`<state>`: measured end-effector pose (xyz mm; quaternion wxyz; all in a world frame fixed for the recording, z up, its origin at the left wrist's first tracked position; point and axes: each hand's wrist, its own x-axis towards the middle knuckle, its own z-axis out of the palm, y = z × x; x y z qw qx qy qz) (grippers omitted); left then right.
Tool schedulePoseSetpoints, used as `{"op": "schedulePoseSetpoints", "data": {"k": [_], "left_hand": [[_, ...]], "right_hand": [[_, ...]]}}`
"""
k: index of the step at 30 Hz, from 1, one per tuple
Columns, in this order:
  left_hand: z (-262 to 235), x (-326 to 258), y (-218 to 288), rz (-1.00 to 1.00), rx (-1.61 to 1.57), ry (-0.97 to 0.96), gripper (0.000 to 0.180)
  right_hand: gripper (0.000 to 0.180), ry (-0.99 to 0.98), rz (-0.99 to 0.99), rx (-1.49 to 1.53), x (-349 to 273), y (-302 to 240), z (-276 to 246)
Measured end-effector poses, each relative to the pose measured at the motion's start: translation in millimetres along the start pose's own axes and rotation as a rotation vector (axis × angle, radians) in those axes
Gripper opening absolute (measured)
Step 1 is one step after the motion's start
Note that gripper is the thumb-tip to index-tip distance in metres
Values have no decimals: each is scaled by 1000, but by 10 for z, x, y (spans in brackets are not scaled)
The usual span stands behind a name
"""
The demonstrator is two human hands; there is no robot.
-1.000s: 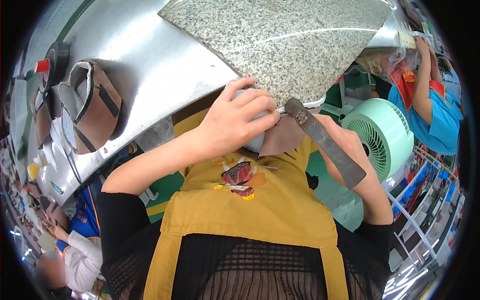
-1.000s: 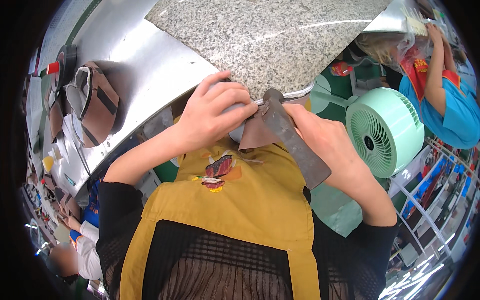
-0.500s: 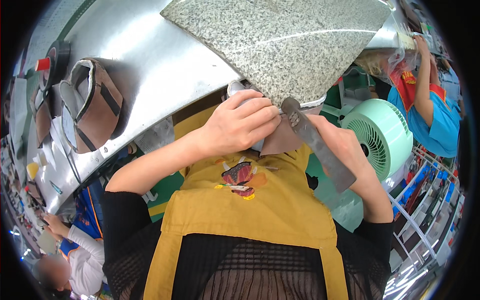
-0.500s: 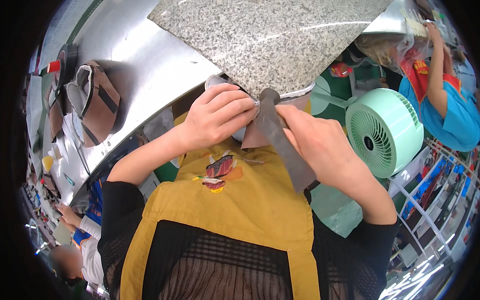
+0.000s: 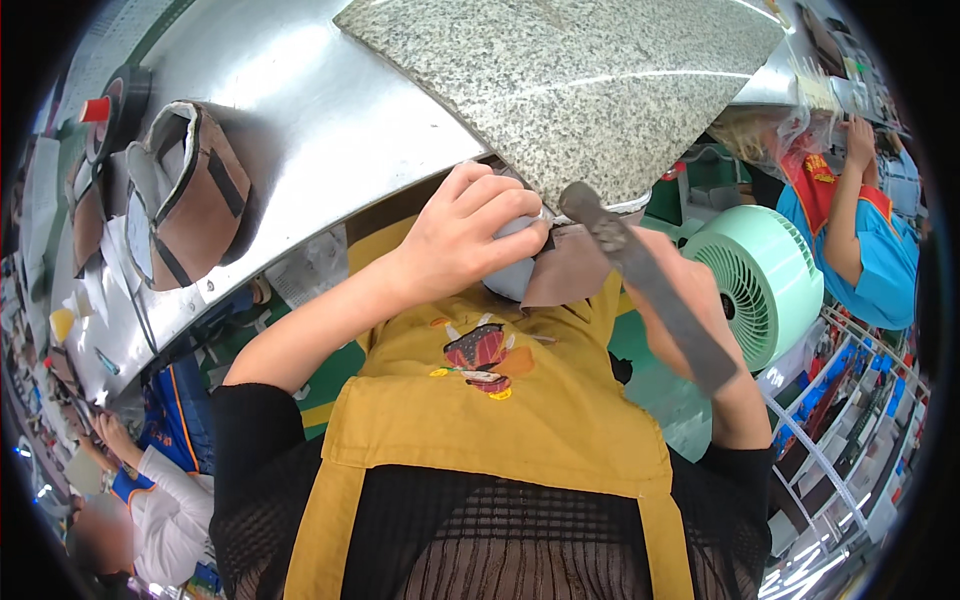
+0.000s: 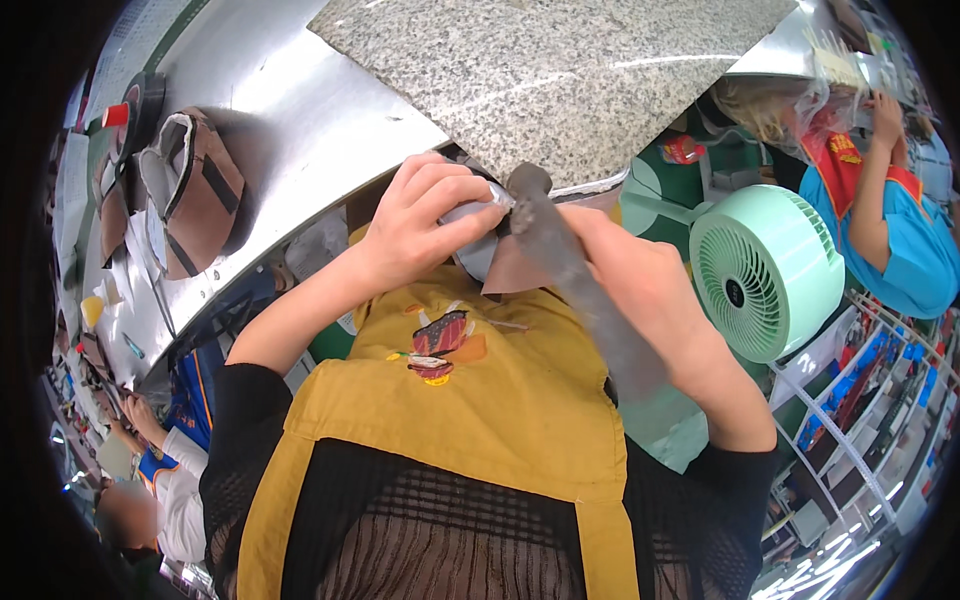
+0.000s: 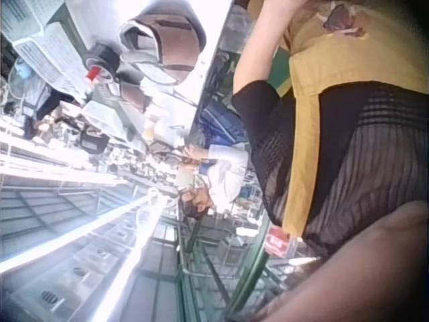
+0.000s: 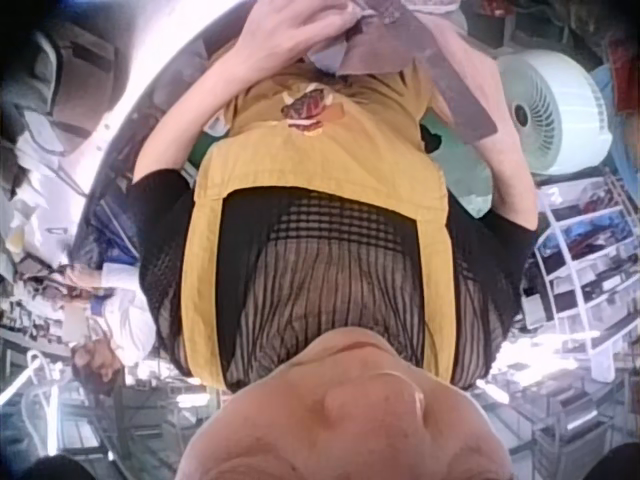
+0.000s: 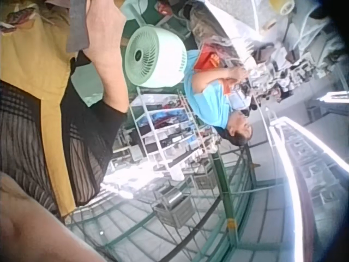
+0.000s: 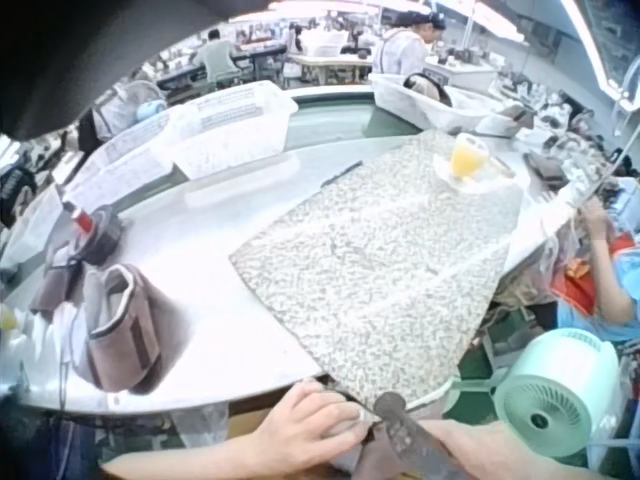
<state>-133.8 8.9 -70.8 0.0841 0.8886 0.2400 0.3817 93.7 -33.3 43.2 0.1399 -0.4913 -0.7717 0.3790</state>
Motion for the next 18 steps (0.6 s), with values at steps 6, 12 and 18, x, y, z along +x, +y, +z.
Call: {"op": "schedulePoseSetpoints", "data": {"k": [6,12,18], "left_hand": [[1,7,39,30,61,21,21],[7,-12,82,-24,37,6,17],[-90,-32,161,-128,-39,-35,26]], "right_hand": [[34,-53,23,6,42,-21,-36],[31,-74,27,-34,38,5,66],[19,212,38,-45,349,273,-227]]}}
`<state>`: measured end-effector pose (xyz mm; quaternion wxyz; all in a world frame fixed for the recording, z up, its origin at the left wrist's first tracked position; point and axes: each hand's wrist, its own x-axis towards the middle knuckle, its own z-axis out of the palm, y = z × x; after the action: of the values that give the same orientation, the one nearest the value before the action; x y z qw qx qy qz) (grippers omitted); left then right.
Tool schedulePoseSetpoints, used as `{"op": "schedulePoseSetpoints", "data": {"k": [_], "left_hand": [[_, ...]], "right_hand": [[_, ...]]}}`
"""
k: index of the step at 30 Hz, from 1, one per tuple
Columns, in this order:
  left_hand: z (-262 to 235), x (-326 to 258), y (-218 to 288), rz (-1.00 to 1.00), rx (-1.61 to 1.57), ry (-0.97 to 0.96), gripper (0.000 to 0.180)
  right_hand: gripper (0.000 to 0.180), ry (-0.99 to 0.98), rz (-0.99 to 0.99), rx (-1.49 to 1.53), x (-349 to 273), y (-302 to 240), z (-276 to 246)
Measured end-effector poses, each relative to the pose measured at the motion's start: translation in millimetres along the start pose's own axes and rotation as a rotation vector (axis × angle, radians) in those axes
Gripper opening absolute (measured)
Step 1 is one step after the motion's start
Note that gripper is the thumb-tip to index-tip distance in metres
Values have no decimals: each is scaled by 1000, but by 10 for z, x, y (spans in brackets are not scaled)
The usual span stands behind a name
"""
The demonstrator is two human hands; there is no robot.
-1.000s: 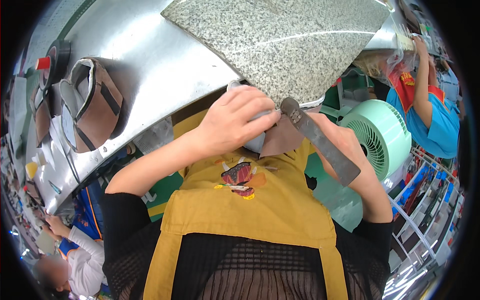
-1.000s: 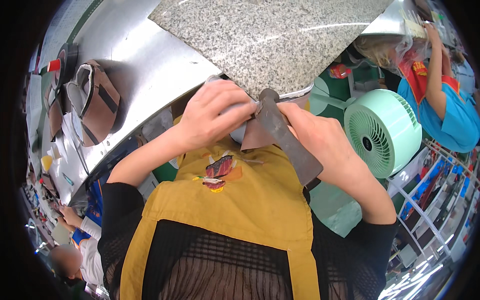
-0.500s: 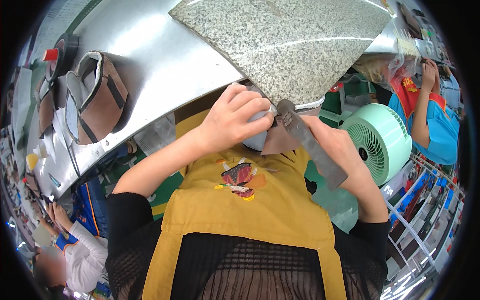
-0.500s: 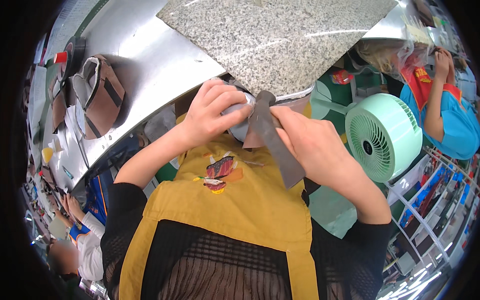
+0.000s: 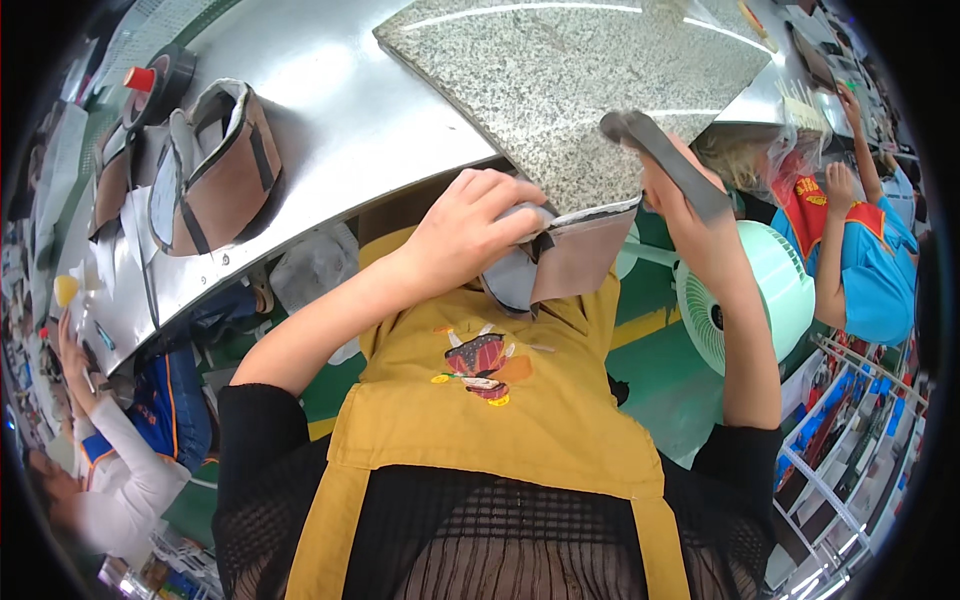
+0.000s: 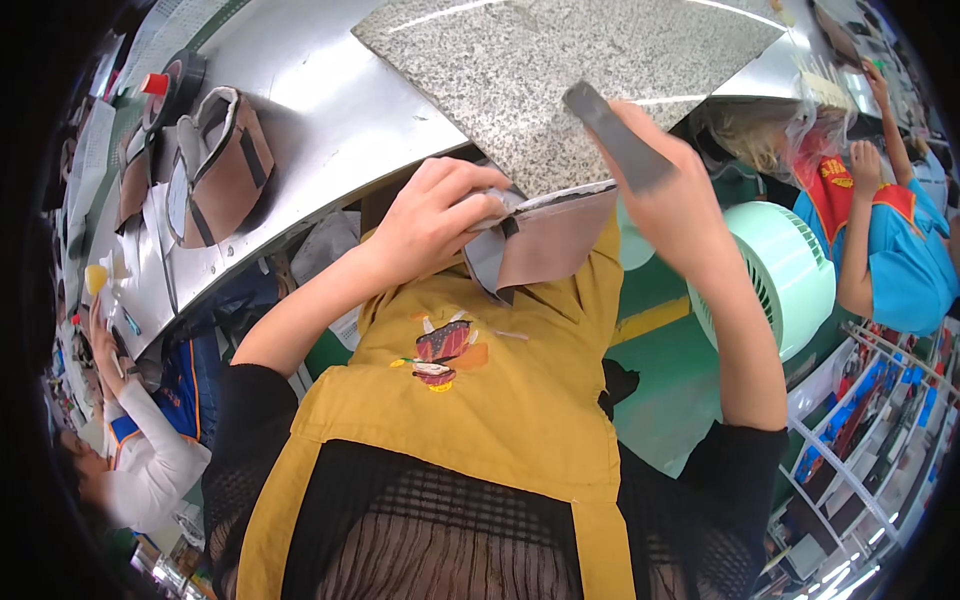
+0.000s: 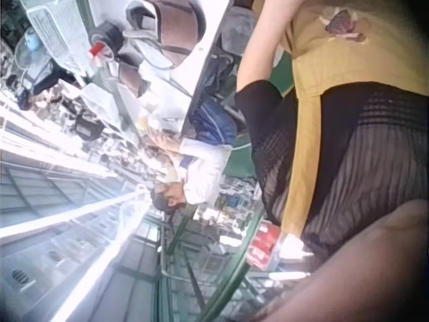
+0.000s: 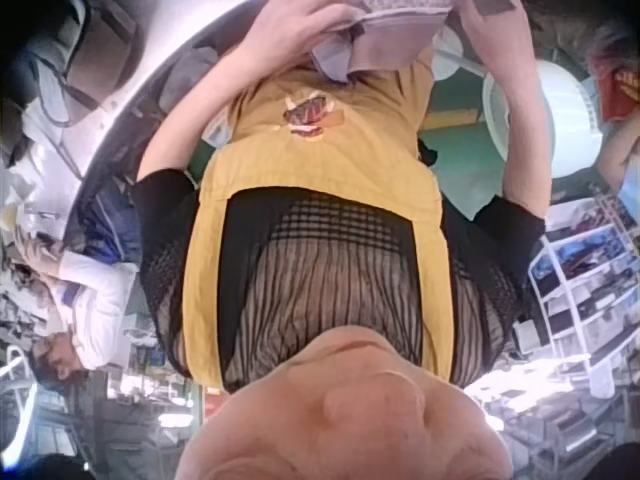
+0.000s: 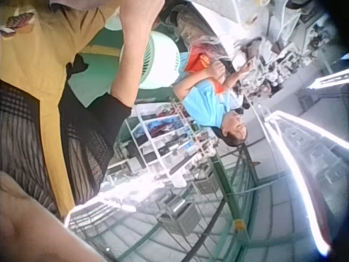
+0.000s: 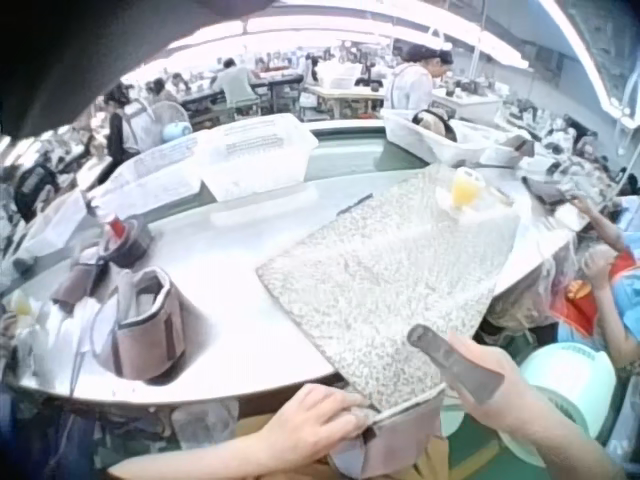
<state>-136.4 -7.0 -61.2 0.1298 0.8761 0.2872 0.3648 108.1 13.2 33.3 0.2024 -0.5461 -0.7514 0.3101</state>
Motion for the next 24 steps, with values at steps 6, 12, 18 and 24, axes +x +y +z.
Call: {"op": "schedulePoseSetpoints", "data": {"k": [6,12,18,24], "left_hand": [[-216,-75,133,-17,-121,-309,20],[-877,-183,313,-290,-222,-466,18],[-1300,-280,554,-500,-431,-585,17],[-1691,-166,491,-774,-659,178,17]], "right_hand": [[34,218,-141,-442,398,560,-1],[41,294,-225,-568,345,545,-70],[33,-69,-244,-112,-143,-101,-187],[57,-411,-297,253,-418,-603,-67]]}}
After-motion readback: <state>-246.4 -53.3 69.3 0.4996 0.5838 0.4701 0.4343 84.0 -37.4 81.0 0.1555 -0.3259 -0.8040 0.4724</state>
